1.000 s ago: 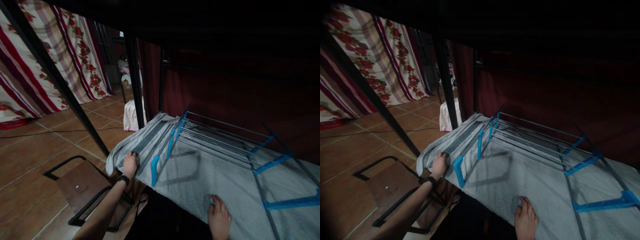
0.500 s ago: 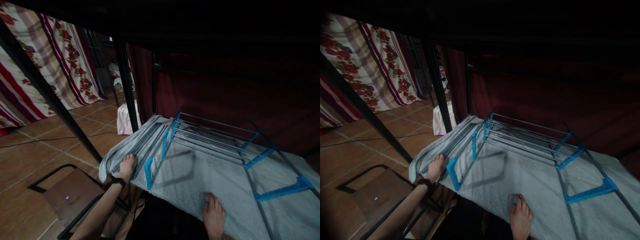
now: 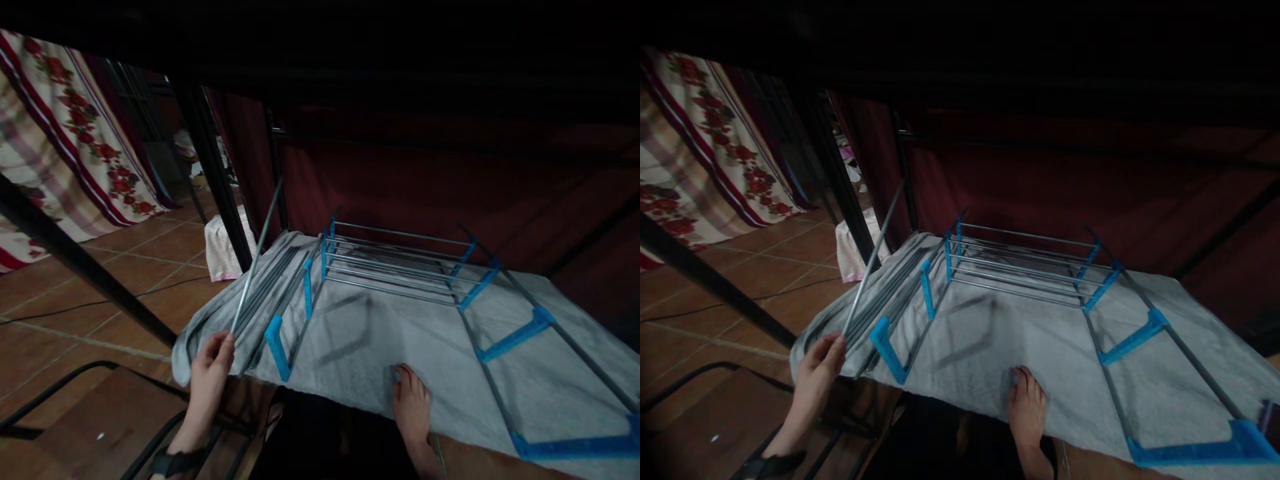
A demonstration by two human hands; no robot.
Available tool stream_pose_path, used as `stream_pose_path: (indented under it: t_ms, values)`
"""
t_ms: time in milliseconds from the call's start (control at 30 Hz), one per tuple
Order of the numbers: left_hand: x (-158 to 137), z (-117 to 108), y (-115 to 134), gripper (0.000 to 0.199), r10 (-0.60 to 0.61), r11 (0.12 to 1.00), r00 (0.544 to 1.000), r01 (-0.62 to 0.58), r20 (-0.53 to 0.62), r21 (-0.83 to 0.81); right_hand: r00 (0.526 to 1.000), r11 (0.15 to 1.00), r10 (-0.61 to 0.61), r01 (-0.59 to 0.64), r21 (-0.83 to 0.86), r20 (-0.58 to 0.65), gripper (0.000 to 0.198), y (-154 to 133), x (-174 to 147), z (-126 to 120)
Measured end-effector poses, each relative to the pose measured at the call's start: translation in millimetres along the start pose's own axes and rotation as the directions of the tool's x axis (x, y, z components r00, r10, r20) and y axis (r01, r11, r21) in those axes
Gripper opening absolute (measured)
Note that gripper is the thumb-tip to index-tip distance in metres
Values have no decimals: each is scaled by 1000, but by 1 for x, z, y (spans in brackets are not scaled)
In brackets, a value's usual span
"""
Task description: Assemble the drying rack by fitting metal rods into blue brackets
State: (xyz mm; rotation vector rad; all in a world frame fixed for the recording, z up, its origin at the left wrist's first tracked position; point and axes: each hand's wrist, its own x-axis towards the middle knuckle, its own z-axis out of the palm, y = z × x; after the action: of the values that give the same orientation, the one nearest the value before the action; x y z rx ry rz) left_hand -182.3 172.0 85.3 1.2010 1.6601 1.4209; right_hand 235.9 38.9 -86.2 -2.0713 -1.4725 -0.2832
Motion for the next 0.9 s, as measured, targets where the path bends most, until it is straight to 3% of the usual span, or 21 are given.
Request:
stream_pose_path:
  t_ms: [133,267,400,567,800,900]
  values:
    - [-37,-4,60,55,-18,987,1000,17,-5,-161,1000,1000,15,-15,22,7,39,-1,1,-2]
    - [-86,9,78,54,-38,995,979,55,202,-80,1000,990,13,-16,138,24,39,3,3,-4]
    - [-129,41,52,53,7,997,891,-39,453,61,1000,929,25,-29,368,14,39,7,7,-9]
    - [-144,66,14,41,106,953,824,-245,556,181,996,819,84,-61,571,-14,40,-3,4,-28]
    - [-128,47,-22,43,216,862,805,-423,552,280,998,815,42,-4,579,-53,48,-37,15,-68]
    - [-127,41,-29,41,256,807,772,-502,582,310,994,846,-23,76,527,-105,56,-50,24,-82]
